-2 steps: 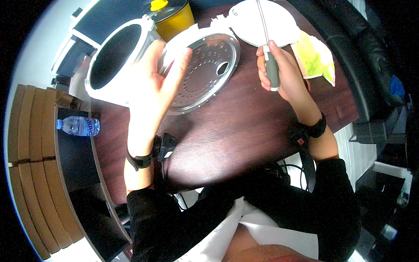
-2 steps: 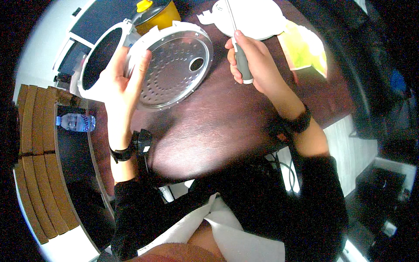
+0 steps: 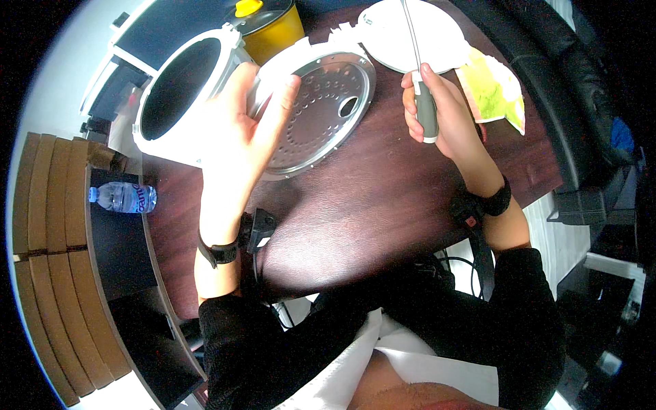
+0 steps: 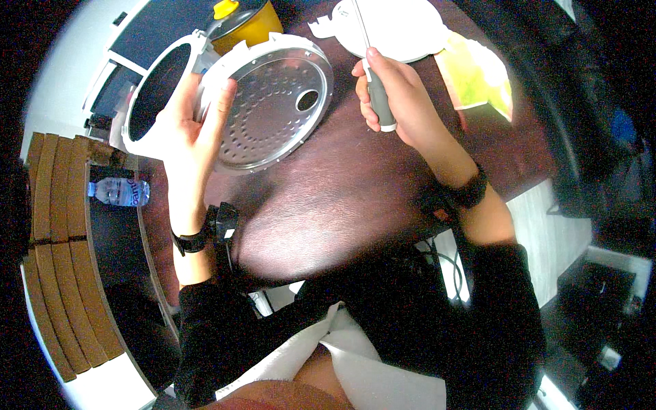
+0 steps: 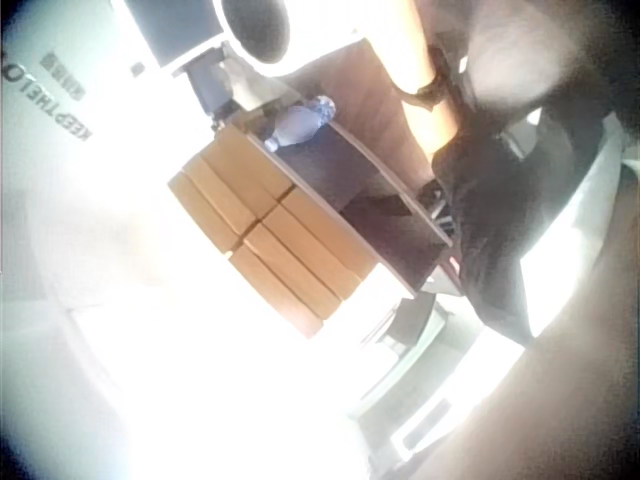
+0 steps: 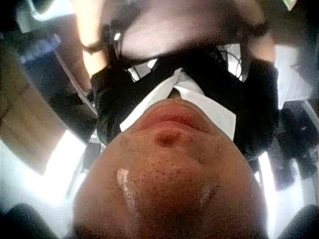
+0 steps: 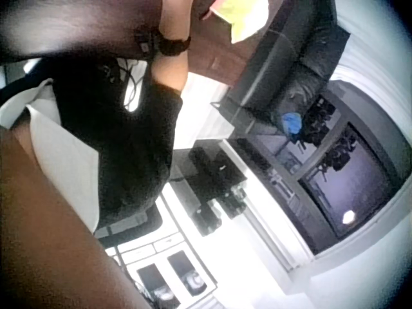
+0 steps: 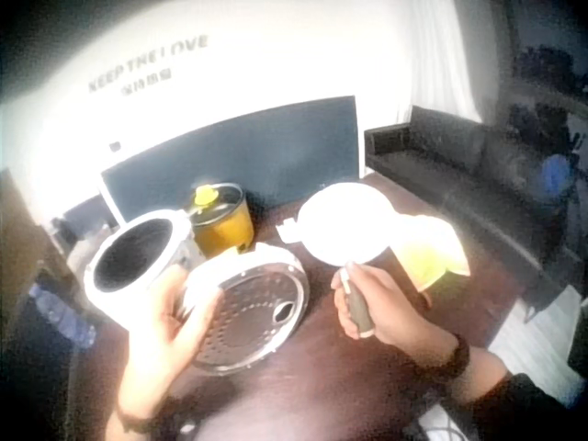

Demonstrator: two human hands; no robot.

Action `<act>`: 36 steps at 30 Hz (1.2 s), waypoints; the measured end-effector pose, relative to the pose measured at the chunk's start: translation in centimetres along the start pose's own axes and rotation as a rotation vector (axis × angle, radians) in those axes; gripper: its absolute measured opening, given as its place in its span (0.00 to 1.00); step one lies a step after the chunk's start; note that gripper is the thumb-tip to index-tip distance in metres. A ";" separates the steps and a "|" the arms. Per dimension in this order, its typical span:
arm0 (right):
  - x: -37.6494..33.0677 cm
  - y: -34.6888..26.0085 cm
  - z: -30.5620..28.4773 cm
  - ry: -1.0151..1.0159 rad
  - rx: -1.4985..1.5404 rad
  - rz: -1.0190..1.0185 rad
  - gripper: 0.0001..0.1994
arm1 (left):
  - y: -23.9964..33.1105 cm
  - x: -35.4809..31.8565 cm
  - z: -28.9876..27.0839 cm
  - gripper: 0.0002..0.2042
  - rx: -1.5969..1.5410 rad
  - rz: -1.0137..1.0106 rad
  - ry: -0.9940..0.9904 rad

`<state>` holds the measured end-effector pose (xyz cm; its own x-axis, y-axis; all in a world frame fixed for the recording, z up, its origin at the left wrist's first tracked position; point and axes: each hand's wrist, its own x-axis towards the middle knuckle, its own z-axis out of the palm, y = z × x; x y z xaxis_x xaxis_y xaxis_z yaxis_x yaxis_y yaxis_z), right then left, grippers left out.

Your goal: The person uses a screwdriver to tighten screws around the rim of a white perforated metal lid, then places the lid onto a white rice cooker and secures it by hand.

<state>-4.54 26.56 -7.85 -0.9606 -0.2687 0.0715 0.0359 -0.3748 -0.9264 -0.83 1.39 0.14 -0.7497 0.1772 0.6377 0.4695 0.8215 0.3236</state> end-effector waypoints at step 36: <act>-3.6 -1.1 2.6 -0.487 -0.451 -0.007 0.17 | -1.5 -0.2 0.6 0.18 -0.072 0.107 0.075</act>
<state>-0.38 25.65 -6.14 -0.7224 -0.6774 0.1388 -0.1904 0.0019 -0.9817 -1.68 0.44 -0.90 -0.6575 0.2186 0.7210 0.5793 0.7586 0.2983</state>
